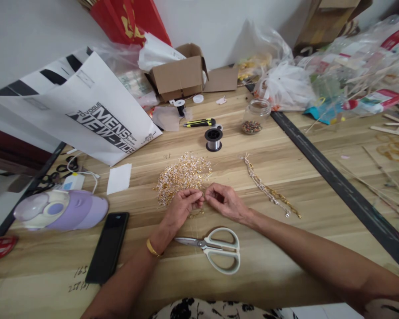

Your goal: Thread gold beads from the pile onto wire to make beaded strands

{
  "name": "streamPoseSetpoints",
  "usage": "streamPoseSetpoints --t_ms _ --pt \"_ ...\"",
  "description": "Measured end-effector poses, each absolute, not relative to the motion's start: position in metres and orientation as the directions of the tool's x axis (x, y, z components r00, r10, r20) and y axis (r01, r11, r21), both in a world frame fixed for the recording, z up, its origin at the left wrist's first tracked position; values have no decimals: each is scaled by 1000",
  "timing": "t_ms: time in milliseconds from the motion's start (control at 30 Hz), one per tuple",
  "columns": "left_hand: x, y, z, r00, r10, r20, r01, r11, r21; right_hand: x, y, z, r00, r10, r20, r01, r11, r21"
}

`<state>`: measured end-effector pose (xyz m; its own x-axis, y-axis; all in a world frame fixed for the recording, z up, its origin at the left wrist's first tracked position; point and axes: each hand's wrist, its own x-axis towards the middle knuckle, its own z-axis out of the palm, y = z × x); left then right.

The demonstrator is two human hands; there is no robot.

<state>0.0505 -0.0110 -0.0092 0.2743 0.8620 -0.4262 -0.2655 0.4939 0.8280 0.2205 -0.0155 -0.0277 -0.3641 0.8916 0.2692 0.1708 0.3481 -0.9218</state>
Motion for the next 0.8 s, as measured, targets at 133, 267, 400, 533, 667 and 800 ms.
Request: streamPoseSetpoints --t_ms 133,267,400,533,667,800 --pt "52 -12 -10 265 868 -419 -241 480 843 221 -16 -28 -359 895 267 166 342 -925" --pt "51 -13 -13 242 883 -401 -210 451 867 221 -16 -29 -348 898 268 163 339 -926" --pt "48 -13 -14 242 915 -321 -117 356 927 221 -15 -29 -348 897 274 160 344 -925" --pt "48 -14 -10 224 940 -258 -6 266 964 221 -15 -29 -344 901 264 165 335 -928" --pt "49 -15 -3 205 949 -240 69 230 971 222 -15 -29 -344 901 266 164 337 -927" --pt "50 -16 1 203 953 -225 119 204 972 222 -15 -30 -349 895 277 161 348 -923"
